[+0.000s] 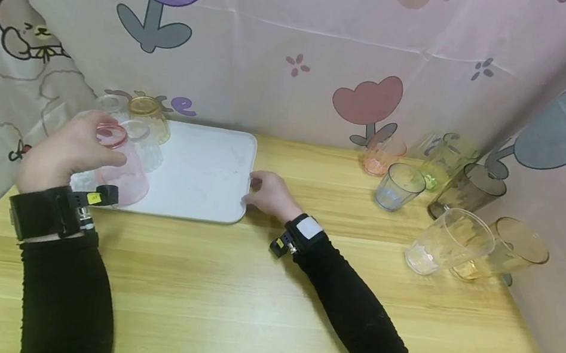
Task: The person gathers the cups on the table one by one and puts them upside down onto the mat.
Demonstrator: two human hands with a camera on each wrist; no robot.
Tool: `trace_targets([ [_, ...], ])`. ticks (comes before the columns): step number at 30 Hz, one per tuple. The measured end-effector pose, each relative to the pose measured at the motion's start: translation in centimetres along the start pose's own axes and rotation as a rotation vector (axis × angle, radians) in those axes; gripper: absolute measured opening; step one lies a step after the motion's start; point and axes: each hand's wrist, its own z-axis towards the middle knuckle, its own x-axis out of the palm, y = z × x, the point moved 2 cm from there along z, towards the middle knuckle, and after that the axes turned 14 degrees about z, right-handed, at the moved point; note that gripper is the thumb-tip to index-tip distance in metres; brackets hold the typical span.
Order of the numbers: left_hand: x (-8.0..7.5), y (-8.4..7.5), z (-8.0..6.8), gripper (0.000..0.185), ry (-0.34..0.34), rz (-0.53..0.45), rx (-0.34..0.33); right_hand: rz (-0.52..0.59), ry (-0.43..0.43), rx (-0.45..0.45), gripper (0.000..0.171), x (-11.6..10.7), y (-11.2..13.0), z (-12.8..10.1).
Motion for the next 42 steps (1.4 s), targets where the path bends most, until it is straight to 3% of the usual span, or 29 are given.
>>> trace_targets([
  [7, 0.1, 0.1, 0.3, 0.077, 0.01, 0.028, 0.019, 0.0, 0.001, 0.0, 0.07, -0.1, 0.0, 0.0],
  [15, 0.0, -0.4, 0.3, 0.08, -0.005, 0.055, -0.011, 0.019, 0.006, 0.003, 0.071, -0.2, 0.1, -0.1],
  [18, -0.1, -1.1, 0.4, 0.079, -0.069, 0.047, -0.006, 0.03, -0.002, 0.002, 0.072, -0.2, 0.2, -0.2],
  [23, 0.1, -2.9, 0.9, 0.071, -0.216, 0.052, -0.012, 0.138, -0.042, -0.017, 0.075, -0.7, 0.4, -0.5],
  [27, 0.5, -4.6, 1.7, 0.07, -0.29, 0.015, 0.016, 0.151, -0.161, -0.098, 0.072, -2.1, 0.5, -0.8],
  [34, 2.0, -7.3, 2.8, 0.061, -0.393, -0.045, 0.138, 0.132, -0.438, -0.231, 0.058, -5.3, 0.5, -1.6],
  [42, 4.2, -9.6, 4.2, 0.057, -0.359, -0.027, 0.236, 0.231, -0.72, -0.362, 0.055, -8.7, 0.0, -3.2],
])
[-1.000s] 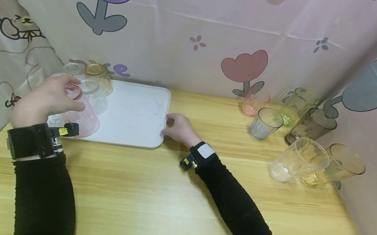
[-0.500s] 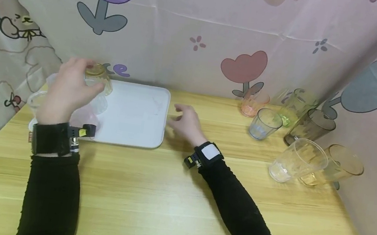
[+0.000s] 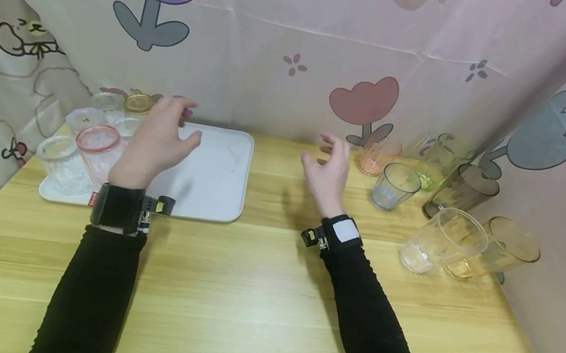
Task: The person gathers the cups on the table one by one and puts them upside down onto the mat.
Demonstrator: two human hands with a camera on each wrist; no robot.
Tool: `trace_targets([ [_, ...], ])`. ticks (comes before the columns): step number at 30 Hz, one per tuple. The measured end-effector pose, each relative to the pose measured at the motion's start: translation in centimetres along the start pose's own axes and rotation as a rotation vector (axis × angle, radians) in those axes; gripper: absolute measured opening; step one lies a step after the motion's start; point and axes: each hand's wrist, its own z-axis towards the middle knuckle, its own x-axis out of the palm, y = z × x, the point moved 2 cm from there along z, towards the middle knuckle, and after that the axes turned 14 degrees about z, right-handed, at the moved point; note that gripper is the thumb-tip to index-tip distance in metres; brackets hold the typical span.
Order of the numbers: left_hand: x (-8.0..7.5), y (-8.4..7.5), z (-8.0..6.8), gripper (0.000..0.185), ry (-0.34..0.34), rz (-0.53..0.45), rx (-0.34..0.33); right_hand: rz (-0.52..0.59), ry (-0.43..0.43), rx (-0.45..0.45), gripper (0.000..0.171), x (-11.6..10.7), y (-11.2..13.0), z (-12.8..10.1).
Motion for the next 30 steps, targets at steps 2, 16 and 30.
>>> trace_targets([
  [2, 0.8, -0.5, 0.2, 0.057, 0.017, 0.017, 0.028, 0.001, -0.076, -0.043, 0.057, -0.7, -0.1, 0.1],
  [16, 6.8, -3.8, 0.7, 0.058, 0.246, 0.088, 0.146, -0.032, -0.578, -0.051, 0.085, -6.6, -1.8, 1.2],
  [30, 11.5, -5.7, -0.2, 0.066, 0.473, 0.148, 0.177, 0.081, -0.846, 0.241, 0.112, -9.6, -3.8, 1.4],
])
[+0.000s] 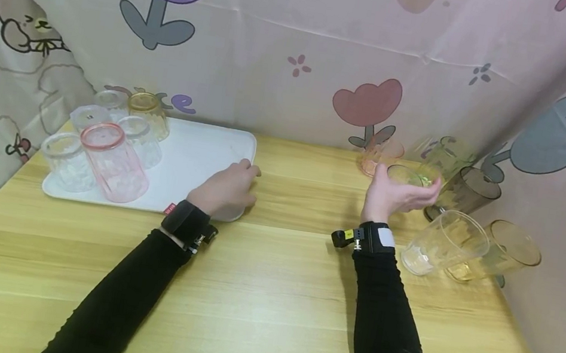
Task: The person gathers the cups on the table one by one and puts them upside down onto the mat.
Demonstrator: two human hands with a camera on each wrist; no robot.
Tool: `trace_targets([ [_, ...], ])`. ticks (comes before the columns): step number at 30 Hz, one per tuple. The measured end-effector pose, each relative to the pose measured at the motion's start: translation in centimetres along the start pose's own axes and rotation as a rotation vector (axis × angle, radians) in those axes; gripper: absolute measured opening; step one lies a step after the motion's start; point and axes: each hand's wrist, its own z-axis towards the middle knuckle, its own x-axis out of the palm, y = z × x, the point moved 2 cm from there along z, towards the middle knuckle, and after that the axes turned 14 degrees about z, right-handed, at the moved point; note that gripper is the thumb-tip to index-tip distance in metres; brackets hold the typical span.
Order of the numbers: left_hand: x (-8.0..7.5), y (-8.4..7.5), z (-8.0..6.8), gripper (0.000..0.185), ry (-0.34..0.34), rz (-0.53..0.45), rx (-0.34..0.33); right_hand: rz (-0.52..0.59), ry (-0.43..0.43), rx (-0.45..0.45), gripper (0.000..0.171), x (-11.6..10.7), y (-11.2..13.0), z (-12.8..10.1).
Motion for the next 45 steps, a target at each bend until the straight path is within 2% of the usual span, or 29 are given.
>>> trace_targets([
  [5, 0.1, -0.2, -0.2, 0.065, 0.008, 0.0, -0.009, -0.007, 0.002, 0.111, 0.121, -0.2, -0.6, 0.3],
  [10, 0.1, -0.1, -0.2, 0.064, 0.007, -0.003, -0.016, -0.018, 0.023, 0.172, 0.125, -0.5, -1.5, 0.7],
  [17, -0.1, -0.1, -0.4, 0.063, 0.015, 0.008, -0.019, -0.046, 0.02, 0.233, 0.114, -0.8, -2.4, 1.0],
  [28, -0.1, -0.1, -0.5, 0.062, 0.029, 0.026, -0.033, -0.029, 0.033, 0.257, 0.104, -1.2, -2.8, 1.5],
  [35, -0.1, 0.0, -0.5, 0.054, 0.045, 0.068, -0.043, -0.021, 0.042, 0.259, 0.102, -0.9, -2.6, 1.2],
  [40, -0.1, 0.0, -0.4, 0.054, 0.05, 0.061, -0.047, 0.03, 0.08, 0.26, 0.104, -0.7, -2.0, 0.8],
  [45, -0.1, 0.0, -0.4, 0.058, 0.039, 0.041, -0.049, 0.13, 0.131, 0.254, 0.104, -0.2, -1.5, 0.2],
])
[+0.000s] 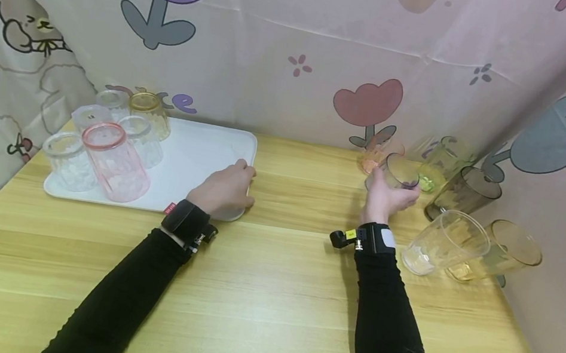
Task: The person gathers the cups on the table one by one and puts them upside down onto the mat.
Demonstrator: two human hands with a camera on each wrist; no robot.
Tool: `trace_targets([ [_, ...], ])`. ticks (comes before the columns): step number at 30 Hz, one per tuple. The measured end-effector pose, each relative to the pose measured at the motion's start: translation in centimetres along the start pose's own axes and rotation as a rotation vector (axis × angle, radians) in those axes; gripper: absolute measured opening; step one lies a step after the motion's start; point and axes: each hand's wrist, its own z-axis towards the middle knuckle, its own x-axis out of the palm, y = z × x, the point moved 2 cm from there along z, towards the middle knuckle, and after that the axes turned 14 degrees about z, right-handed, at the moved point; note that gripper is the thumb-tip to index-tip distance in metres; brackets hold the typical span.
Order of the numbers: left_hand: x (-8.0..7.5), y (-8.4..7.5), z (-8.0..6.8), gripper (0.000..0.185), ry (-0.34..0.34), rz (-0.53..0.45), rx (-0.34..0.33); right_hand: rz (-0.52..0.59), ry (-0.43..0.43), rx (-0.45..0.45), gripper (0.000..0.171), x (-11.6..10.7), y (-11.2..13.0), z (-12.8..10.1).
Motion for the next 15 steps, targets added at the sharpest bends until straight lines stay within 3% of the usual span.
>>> trace_targets([
  [7, 0.0, 0.0, 0.0, 0.076, -0.06, -0.043, 0.001, 0.16, 0.102, -0.006, 0.093, 1.0, 0.3, -1.1],
  [15, -1.0, -0.1, 0.3, 0.081, -0.259, -0.034, 0.027, 0.223, 0.267, 0.136, 0.082, 2.1, 0.5, -2.8],
])
